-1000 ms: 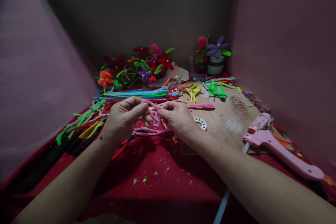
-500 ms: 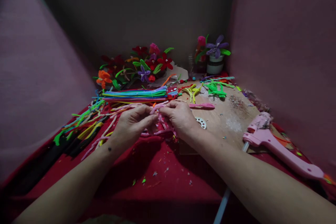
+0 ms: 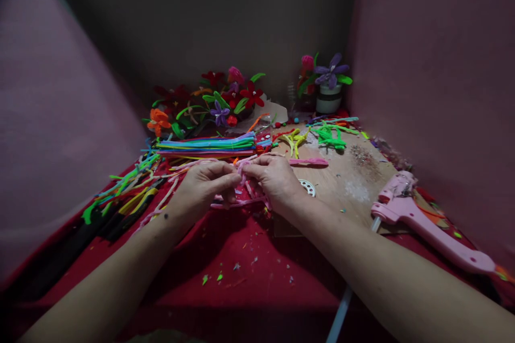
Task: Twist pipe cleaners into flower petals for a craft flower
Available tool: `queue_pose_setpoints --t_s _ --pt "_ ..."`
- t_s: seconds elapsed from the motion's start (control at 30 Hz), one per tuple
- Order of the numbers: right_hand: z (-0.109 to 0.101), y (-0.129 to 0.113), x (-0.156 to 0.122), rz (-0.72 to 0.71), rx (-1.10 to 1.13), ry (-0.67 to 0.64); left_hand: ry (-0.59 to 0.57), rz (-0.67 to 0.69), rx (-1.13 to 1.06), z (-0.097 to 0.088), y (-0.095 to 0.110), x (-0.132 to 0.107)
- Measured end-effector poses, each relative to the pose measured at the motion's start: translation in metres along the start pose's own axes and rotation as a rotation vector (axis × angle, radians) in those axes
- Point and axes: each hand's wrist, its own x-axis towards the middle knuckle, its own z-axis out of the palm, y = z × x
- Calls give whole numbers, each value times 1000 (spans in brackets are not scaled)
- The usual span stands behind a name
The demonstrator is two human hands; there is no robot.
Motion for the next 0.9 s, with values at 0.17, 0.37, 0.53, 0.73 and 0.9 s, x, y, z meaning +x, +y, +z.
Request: queue_pose_setpoints --t_s 0.17,0.37,0.53,0.73,0.9 --pt "4 -3 -2 31 115 -38 24 -42 -107 0 -6 3" --pt "3 -5 -2 120 200 -105 -80 -41 -285 3 -9 3" --pt "2 -7 -4 104 139 -54 -31 21 -291 8 -11 4" --pt "3 -9 -4 118 146 18 48 16 -282 11 -13 4" --pt "2 -5 -2 109 233 -30 -5 -25 -299 9 -15 4"
